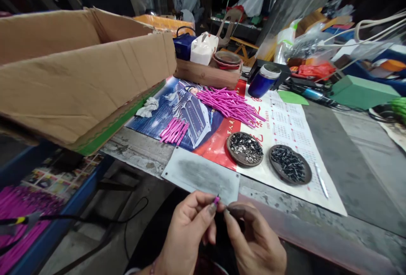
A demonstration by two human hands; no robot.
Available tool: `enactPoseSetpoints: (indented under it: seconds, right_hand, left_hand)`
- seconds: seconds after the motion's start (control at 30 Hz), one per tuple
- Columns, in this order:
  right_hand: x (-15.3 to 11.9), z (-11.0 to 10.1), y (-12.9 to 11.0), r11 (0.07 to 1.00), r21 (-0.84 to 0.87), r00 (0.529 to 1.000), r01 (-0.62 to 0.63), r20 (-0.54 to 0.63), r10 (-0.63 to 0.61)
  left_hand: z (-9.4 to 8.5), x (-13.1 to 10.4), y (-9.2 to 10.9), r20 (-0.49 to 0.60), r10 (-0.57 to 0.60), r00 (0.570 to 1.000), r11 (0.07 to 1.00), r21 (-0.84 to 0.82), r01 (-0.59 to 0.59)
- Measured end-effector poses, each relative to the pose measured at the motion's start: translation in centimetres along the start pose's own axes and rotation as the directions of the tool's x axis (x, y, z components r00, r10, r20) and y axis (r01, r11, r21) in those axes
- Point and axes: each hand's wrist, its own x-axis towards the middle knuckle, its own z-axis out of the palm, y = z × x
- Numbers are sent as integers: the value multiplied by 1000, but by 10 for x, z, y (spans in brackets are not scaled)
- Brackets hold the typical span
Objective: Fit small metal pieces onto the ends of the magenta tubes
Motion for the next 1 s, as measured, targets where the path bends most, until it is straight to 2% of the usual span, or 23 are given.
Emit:
enactPoseSetpoints:
  seconds: [0.13,0.27,0.33,0.57,0.67,0.73,0.83,1.0]
  right_hand:
    - [3,0,-3,994,-62,995,94,-9,-95]
    - [7,-1,-6,975,-132,984,177,57,-170]
    - [6,1,-6,969,-151,981,194,63,-186]
    - [-2,7,-4,976,-128,984,175,-21,-179]
    - [-1,6,-10,966,-136,974,219,-27,-224]
    - [0,5,-14,959,-130,965,250,-48,-258]
    - [-1,4,-16,967,-119,965,224,-115,-237]
    - [-6,4,-14,974,-52,970,221,-88,-225]
  left_hand:
    - [-4,0,-9,18,1,1000,999,-32,0]
    - [-5,-1,-14,23,1,1000,1000,-13,0]
    - [-5,-2,-15,23,9,1000,1000,0,-9]
    - [-2,-3,-16,77,77,994,997,17,-78]
    - [-2,-4,-17,111,127,986,991,21,-131]
    - [-1,-6,-18,154,200,967,978,31,-208]
    - [0,-9,-19,217,322,922,941,31,-336]
    - [3,-8,-22,266,460,847,869,62,-491]
